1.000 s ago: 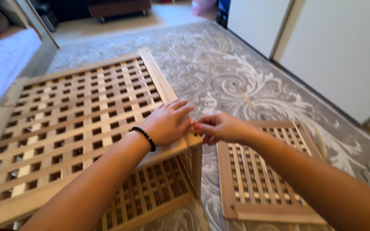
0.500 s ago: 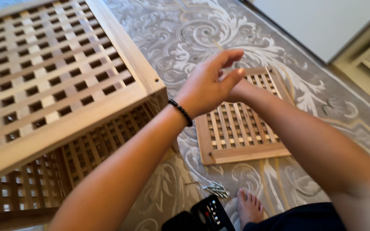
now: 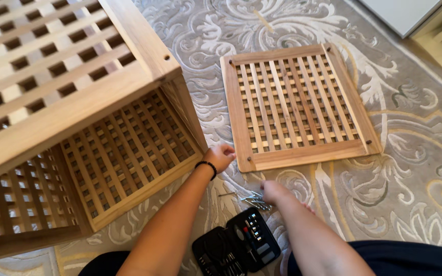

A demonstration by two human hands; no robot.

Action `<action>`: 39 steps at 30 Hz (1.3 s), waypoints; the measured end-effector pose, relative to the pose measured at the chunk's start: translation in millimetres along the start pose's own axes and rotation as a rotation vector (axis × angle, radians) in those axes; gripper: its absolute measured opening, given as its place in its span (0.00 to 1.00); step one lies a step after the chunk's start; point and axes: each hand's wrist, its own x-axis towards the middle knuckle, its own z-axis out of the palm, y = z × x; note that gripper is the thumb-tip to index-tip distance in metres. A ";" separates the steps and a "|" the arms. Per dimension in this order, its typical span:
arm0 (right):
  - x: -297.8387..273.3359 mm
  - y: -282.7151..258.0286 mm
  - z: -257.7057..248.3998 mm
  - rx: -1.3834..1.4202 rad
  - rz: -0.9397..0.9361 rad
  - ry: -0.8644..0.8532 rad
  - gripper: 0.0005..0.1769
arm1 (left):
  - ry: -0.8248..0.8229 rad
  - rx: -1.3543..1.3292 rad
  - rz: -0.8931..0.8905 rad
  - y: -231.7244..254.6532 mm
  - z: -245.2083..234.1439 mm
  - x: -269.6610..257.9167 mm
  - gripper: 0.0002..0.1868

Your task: The person assembles a wooden lattice storage box by attaching side panels to a base and securing them with screws. They then place a lattice top panel onto the structure and continue to fasten the components together using a screwdriver.

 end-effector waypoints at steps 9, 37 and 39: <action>-25.8 -26.3 -9.1 -0.212 -0.095 0.008 0.11 | -0.029 -0.140 -0.072 -24.8 20.5 16.4 0.16; -47.8 -46.2 37.7 -0.262 -0.318 0.178 0.16 | -0.093 0.093 -0.138 -71.3 49.1 -12.2 0.17; -45.4 -45.8 46.9 -0.269 -0.327 0.193 0.16 | -0.088 0.097 -0.155 -79.2 47.1 -12.8 0.17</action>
